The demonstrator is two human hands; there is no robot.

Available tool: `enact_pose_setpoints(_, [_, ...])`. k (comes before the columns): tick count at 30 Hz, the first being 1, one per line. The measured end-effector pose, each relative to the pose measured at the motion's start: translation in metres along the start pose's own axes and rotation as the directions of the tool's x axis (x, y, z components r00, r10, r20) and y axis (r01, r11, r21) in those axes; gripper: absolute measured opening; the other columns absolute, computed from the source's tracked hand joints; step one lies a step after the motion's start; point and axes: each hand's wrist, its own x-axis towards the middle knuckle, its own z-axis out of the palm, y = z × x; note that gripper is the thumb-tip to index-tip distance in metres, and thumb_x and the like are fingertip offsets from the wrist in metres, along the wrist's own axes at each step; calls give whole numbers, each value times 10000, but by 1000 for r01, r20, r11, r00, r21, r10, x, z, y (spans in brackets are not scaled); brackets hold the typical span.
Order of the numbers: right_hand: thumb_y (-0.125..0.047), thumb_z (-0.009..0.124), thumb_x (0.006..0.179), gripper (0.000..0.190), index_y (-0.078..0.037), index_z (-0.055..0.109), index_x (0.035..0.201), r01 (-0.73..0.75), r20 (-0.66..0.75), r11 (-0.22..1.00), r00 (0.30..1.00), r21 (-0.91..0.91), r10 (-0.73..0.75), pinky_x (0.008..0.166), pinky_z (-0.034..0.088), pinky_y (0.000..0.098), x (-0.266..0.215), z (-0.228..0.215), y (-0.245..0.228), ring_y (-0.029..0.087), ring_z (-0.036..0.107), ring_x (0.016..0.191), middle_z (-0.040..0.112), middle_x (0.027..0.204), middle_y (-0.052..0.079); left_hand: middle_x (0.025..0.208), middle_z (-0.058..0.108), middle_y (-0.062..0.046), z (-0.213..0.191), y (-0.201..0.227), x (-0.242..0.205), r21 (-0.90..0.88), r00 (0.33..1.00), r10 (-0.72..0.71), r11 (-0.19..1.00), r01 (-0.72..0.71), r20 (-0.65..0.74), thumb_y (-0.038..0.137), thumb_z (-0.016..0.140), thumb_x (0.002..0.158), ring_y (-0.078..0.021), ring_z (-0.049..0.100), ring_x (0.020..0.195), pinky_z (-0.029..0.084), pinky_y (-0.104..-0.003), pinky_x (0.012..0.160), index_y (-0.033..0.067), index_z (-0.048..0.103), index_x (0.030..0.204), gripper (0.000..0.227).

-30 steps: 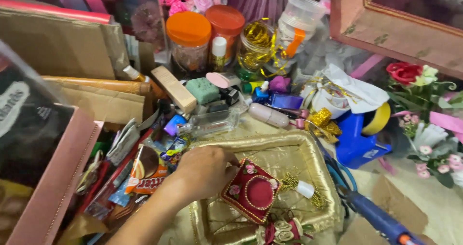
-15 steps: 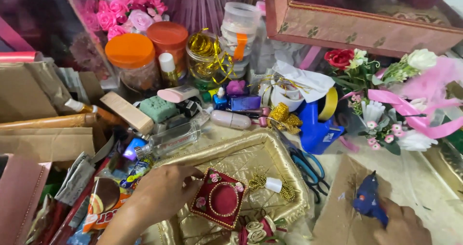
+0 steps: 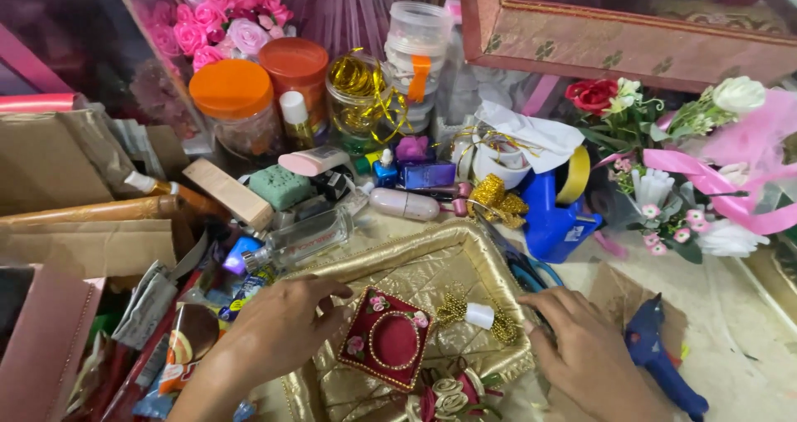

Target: Assembling and decorating a gift tray or snack hamper using a hot glue gun and various decorative items.

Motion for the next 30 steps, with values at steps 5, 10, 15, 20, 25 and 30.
enact_pose_setpoints(5, [-369,504,976,339,-229,674,1235,162,-63,987,985,5,-161,941,534,448,0,0,-23,215,673,1115,702,1178,-5,912,819,15,0,-6,-2,-24,1000,15,1000,-15,17,386,571,1006,-192,750,1002,546,-407,932,297,622,1359,367])
enact_pose_setpoints(10, [-441,552,934,355,-329,732,1219,161,83,978,981,129,-173,952,575,410,-24,-8,-28,124,740,1090,753,1214,-85,1035,787,-17,-1,-9,-2,-13,998,47,999,-47,-29,405,582,1000,-272,709,1033,521,-449,896,285,631,1342,366])
enact_pose_setpoints(15, [-290,571,942,313,-242,729,1207,-144,-61,982,986,121,152,917,591,320,-9,-35,-3,117,748,1004,781,1146,-74,1183,742,0,3,-13,2,-8,998,41,999,-41,-47,427,583,983,-277,669,1147,509,-449,943,304,625,1363,401])
enact_pose_setpoints(20, [-374,463,991,348,-367,627,1299,-263,146,958,949,-113,278,679,676,246,11,-1,14,49,771,868,742,1163,-149,1173,734,24,2,-16,5,19,998,-42,999,43,-41,465,544,995,-252,669,1145,518,-422,942,337,611,1363,396])
enact_pose_setpoints(25, [-401,587,911,386,-316,676,1277,-262,45,960,965,96,258,868,594,374,6,35,29,135,739,1014,762,1137,-89,1380,611,73,2,-19,11,61,991,-118,991,122,-64,471,551,986,-261,609,1258,527,-464,995,365,582,1368,398])
enact_pose_setpoints(30, [-412,493,976,411,-350,575,1374,-265,184,963,950,48,252,745,668,248,-9,11,-1,56,768,839,752,1135,-129,1333,667,58,2,-20,16,106,989,-148,983,149,-17,513,537,1002,-214,661,1211,564,-427,980,308,575,1353,407])
